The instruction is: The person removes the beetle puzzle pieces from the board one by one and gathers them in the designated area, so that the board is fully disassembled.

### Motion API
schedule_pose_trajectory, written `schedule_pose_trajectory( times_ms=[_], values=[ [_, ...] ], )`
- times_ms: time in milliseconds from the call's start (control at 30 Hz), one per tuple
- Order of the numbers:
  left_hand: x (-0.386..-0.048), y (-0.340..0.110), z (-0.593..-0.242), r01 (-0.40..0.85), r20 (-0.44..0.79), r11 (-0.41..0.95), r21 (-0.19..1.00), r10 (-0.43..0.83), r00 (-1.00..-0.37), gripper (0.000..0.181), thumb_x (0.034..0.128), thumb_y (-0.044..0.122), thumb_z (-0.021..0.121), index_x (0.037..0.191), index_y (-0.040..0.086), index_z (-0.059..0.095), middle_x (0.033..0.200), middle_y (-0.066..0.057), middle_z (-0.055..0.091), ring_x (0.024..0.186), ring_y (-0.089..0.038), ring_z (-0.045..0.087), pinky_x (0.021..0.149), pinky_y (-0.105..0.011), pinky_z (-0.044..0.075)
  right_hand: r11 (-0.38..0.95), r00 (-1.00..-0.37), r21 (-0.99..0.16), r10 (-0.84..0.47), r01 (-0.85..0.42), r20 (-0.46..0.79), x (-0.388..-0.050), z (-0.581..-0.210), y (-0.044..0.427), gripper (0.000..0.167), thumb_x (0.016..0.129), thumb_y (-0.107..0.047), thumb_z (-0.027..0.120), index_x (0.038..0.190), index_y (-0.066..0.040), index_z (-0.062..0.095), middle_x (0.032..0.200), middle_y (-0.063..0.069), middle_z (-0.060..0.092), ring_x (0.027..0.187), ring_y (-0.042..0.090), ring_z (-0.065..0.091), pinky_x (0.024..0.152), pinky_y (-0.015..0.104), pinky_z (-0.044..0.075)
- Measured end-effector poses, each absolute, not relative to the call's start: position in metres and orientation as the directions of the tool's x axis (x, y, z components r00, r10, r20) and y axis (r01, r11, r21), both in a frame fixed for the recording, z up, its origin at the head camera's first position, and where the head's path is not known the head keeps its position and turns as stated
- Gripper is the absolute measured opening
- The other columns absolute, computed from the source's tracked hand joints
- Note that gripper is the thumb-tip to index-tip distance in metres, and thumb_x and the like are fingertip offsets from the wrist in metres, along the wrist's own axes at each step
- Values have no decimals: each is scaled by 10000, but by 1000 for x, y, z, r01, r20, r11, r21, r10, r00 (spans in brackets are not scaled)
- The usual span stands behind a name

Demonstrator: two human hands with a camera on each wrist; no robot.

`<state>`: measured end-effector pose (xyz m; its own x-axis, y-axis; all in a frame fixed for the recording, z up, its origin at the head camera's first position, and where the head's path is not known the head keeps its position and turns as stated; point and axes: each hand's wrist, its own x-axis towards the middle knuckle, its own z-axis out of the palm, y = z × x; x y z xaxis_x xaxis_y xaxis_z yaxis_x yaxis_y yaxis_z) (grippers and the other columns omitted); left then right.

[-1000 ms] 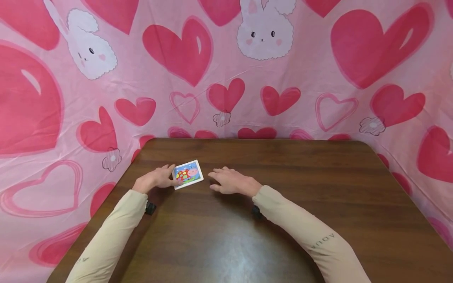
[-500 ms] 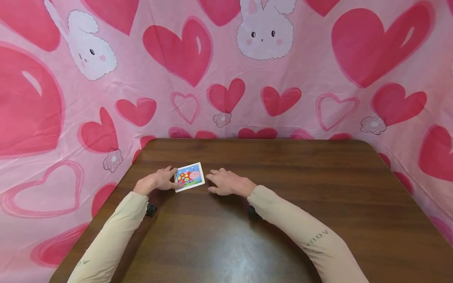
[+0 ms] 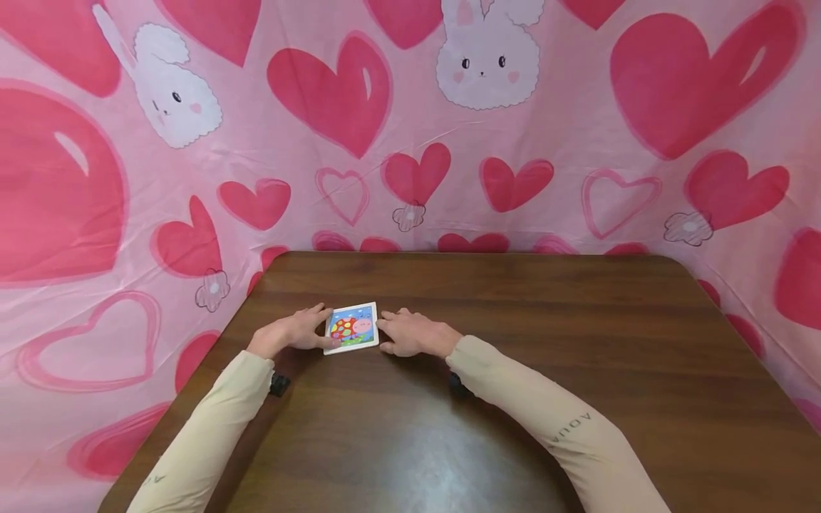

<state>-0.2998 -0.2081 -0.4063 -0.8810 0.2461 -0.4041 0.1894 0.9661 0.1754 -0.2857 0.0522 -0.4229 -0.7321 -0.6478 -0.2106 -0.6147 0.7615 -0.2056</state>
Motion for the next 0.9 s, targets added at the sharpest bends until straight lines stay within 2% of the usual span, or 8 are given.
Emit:
schedule_pose_trajectory(
  times_ms=[167,333,600,900],
  values=[
    [-298,-206,-408,201,-406,964,175,256,-877,926,853,561,677,1555,116,268,1631,-215,151,1480,-464,171,1142,-653,241,757,-725,-209,-654,-620,-216,-285,-425,53,655,974,-432,567,1519,-127,369,1618,116,278,1439,366,332,1137,553,337],
    [-298,-204,-409,197,-399,958,209,267,-877,933,844,559,690,1556,125,272,1637,-218,116,1492,-455,134,1146,-655,226,776,-746,-204,-630,-597,-215,-284,-425,53,676,971,-478,551,1533,-163,346,1623,116,265,1449,344,320,1155,527,325],
    [-298,-202,-408,206,-399,953,222,281,-873,939,837,558,698,1557,134,272,1642,-202,117,1502,-441,112,1161,-645,204,772,-740,-160,-635,-615,-222,-282,-427,49,692,977,-516,513,1543,-166,325,1630,89,256,1453,353,300,1135,556,322],
    [-298,-198,-409,227,-408,949,219,301,-862,935,844,576,682,1564,157,259,1637,-217,120,1500,-458,100,1157,-650,203,762,-729,-170,-648,-626,-219,-283,-428,50,664,975,-482,539,1535,-181,347,1630,67,260,1456,376,307,1122,574,341]
  ],
)
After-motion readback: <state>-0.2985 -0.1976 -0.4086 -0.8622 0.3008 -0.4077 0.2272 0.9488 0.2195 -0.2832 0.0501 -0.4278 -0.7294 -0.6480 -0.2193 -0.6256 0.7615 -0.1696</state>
